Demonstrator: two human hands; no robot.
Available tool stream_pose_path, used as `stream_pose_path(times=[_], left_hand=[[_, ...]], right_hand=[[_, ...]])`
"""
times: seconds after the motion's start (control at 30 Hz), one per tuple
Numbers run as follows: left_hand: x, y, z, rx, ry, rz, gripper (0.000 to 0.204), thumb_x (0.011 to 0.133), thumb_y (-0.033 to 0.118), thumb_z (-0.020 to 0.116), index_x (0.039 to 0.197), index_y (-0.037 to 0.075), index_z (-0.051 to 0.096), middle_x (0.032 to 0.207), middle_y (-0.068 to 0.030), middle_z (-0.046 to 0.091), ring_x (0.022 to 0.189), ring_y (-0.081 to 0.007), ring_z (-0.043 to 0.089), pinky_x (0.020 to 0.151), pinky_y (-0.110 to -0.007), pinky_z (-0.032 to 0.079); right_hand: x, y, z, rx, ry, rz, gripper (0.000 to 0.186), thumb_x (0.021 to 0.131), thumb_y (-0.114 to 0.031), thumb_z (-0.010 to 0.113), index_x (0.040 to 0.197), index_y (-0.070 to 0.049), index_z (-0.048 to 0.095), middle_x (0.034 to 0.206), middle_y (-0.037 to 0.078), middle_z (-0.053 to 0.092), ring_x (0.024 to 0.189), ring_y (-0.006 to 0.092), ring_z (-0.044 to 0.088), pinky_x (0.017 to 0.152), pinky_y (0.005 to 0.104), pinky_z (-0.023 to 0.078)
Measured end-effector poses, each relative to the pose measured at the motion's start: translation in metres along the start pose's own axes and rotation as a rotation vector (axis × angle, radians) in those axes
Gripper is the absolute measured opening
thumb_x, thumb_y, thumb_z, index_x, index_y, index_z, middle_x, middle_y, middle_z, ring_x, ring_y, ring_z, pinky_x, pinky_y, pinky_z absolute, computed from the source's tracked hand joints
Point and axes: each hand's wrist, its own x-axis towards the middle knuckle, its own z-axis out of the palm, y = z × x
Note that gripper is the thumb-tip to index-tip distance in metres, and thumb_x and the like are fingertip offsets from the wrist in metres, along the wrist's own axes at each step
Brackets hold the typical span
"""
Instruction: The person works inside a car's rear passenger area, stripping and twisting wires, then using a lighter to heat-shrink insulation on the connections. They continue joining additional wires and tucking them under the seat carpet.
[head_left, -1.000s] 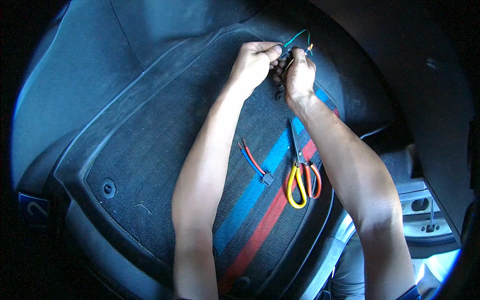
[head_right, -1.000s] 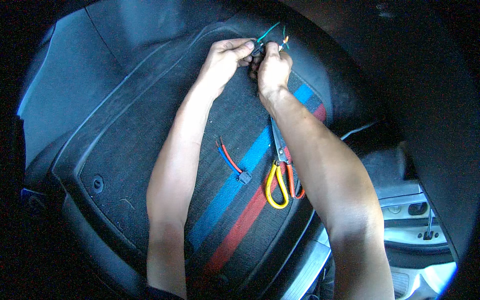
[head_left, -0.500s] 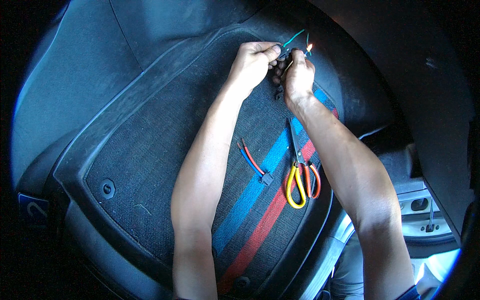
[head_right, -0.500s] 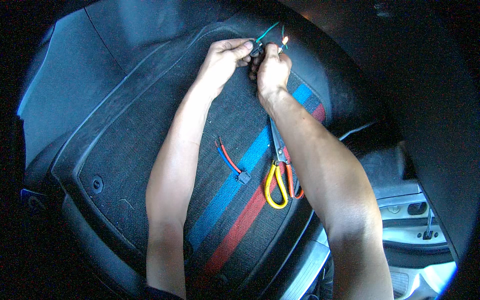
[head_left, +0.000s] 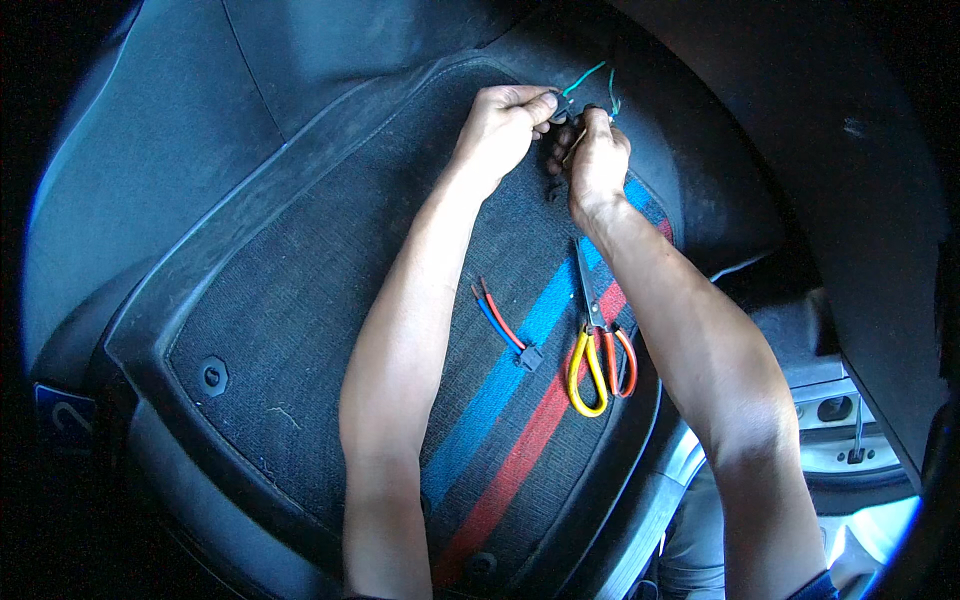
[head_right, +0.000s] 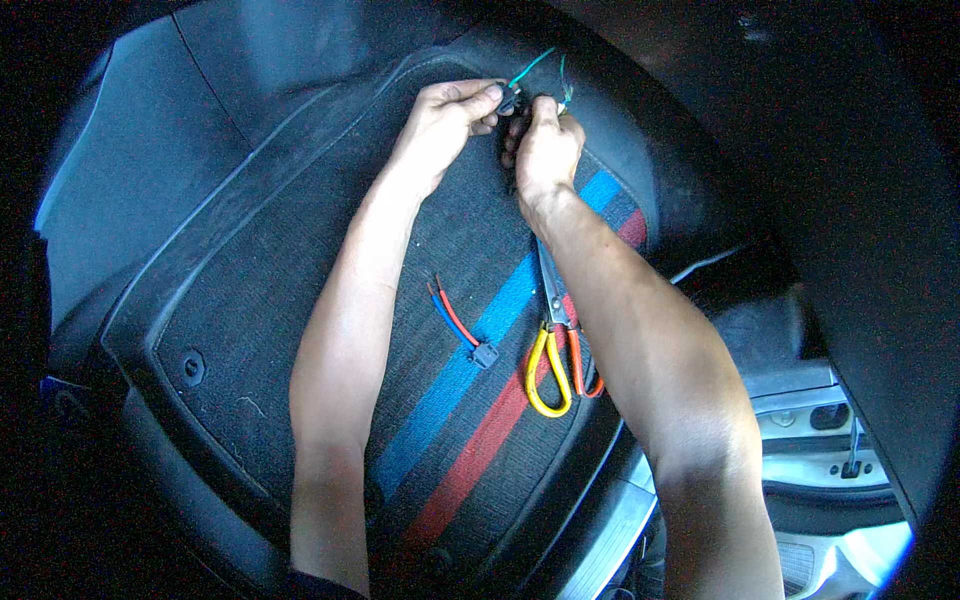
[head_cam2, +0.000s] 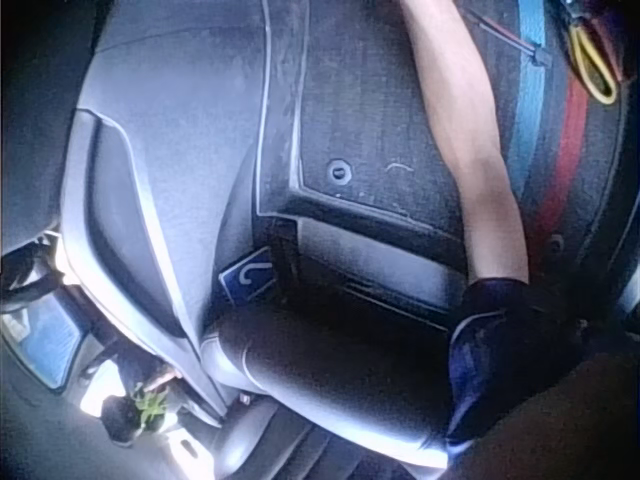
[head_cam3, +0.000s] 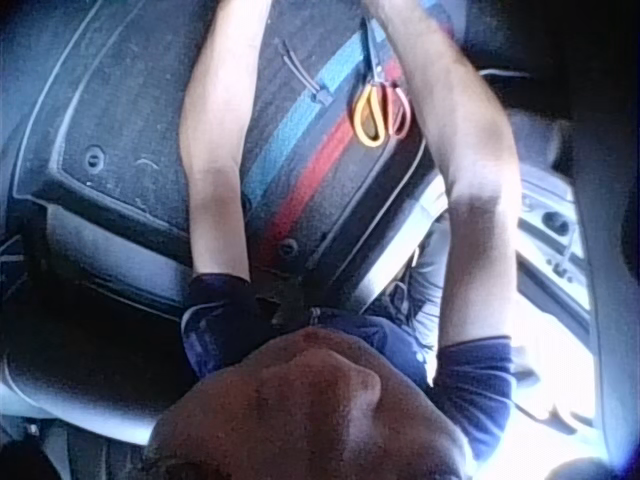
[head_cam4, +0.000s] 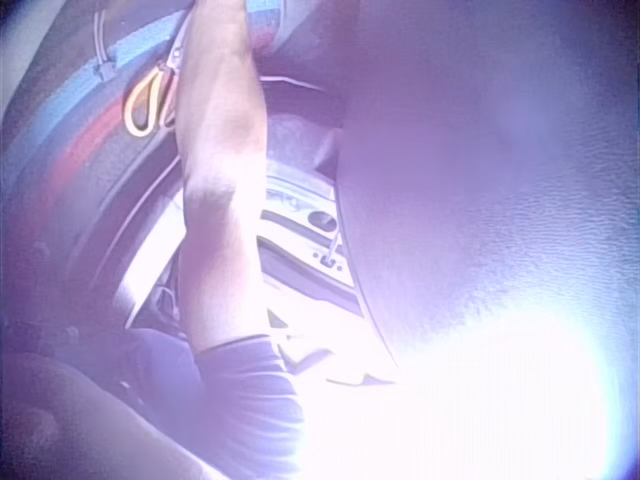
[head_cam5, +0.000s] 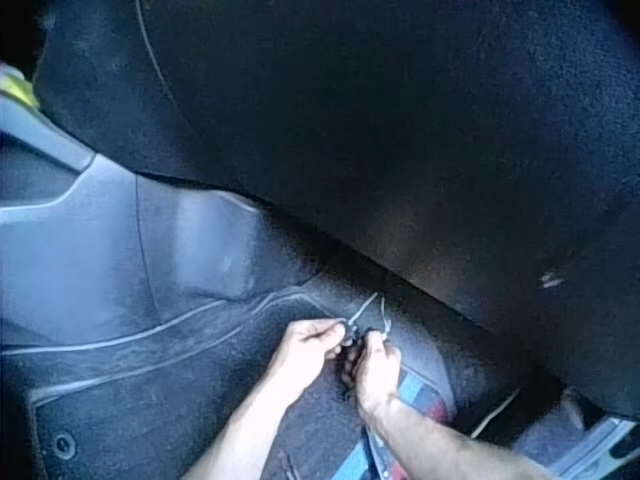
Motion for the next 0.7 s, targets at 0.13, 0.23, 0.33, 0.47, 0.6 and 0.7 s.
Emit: stream_pose_path(times=[0.13, 0.23, 0.33, 0.47, 0.6, 0.7], left_hand=[[-0.0001, 0.0007, -0.0004, -0.004, -0.009, 0.001, 0.022, 0.095, 0.015, 0.064, 0.111, 0.003, 0.072, 0.091, -0.0009, 0.071, 0.076, -0.0071, 0.060, 0.076, -0.025, 0.051], [-0.0008, 0.0012, 0.0000, -0.007, -0.012, 0.010, 0.022, 0.096, 0.016, 0.064, 0.111, 0.002, 0.072, 0.090, -0.0023, 0.071, 0.076, -0.0076, 0.060, 0.075, -0.025, 0.050], [-0.0017, 0.0014, 0.0004, -0.004, -0.011, 0.018, 0.024, 0.096, 0.016, 0.063, 0.112, 0.000, 0.071, 0.089, -0.0043, 0.071, 0.078, -0.0085, 0.059, 0.074, -0.025, 0.050], [-0.0017, 0.0013, 0.0004, -0.001, -0.005, 0.013, 0.024, 0.097, 0.016, 0.062, 0.112, 0.000, 0.071, 0.089, -0.0048, 0.071, 0.078, -0.0087, 0.060, 0.074, -0.025, 0.050], [-0.0015, 0.0004, 0.0010, 0.020, 0.020, 0.001, 0.022, 0.095, 0.016, 0.065, 0.111, 0.002, 0.072, 0.091, -0.0023, 0.071, 0.076, -0.0071, 0.060, 0.075, -0.024, 0.050], [-0.0008, 0.0006, 0.0001, 0.002, 0.003, -0.001, 0.022, 0.095, 0.016, 0.065, 0.111, 0.002, 0.072, 0.091, -0.0023, 0.071, 0.076, -0.0071, 0.060, 0.075, -0.024, 0.051]], right_hand=[[0.0006, 0.0012, 0.0015, 0.034, 0.046, -0.010, 0.033, 0.095, -0.029, 0.046, 0.073, -0.006, 0.052, 0.060, 0.006, 0.053, 0.048, 0.0173, 0.049, 0.044, 0.0325, 0.040], [0.0017, 0.0017, -0.0005, 0.050, 0.053, 0.003, 0.031, 0.095, -0.028, 0.047, 0.073, -0.006, 0.052, 0.060, 0.007, 0.054, 0.048, 0.0174, 0.049, 0.044, 0.0329, 0.040], [0.0019, 0.0018, -0.0022, 0.040, 0.047, 0.010, 0.030, 0.094, -0.027, 0.047, 0.074, -0.006, 0.052, 0.060, 0.006, 0.053, 0.048, 0.0175, 0.049, 0.043, 0.0332, 0.041], [0.0011, 0.0014, -0.0022, 0.035, 0.051, 0.015, 0.030, 0.094, -0.028, 0.048, 0.075, -0.006, 0.052, 0.059, 0.005, 0.051, 0.048, 0.0173, 0.048, 0.042, 0.0332, 0.040], [0.0030, 0.0030, -0.0046, 0.000, 0.003, 0.022, 0.027, 0.096, -0.029, 0.046, 0.080, -0.007, 0.051, 0.066, 0.006, 0.052, 0.055, 0.0181, 0.049, 0.049, 0.0333, 0.041], [0.0063, 0.0061, -0.0082, -0.053, 0.028, 0.014, 0.030, 0.095, -0.030, 0.049, 0.077, -0.006, 0.054, 0.065, 0.008, 0.054, 0.054, 0.0195, 0.051, 0.050, 0.0349, 0.043]])
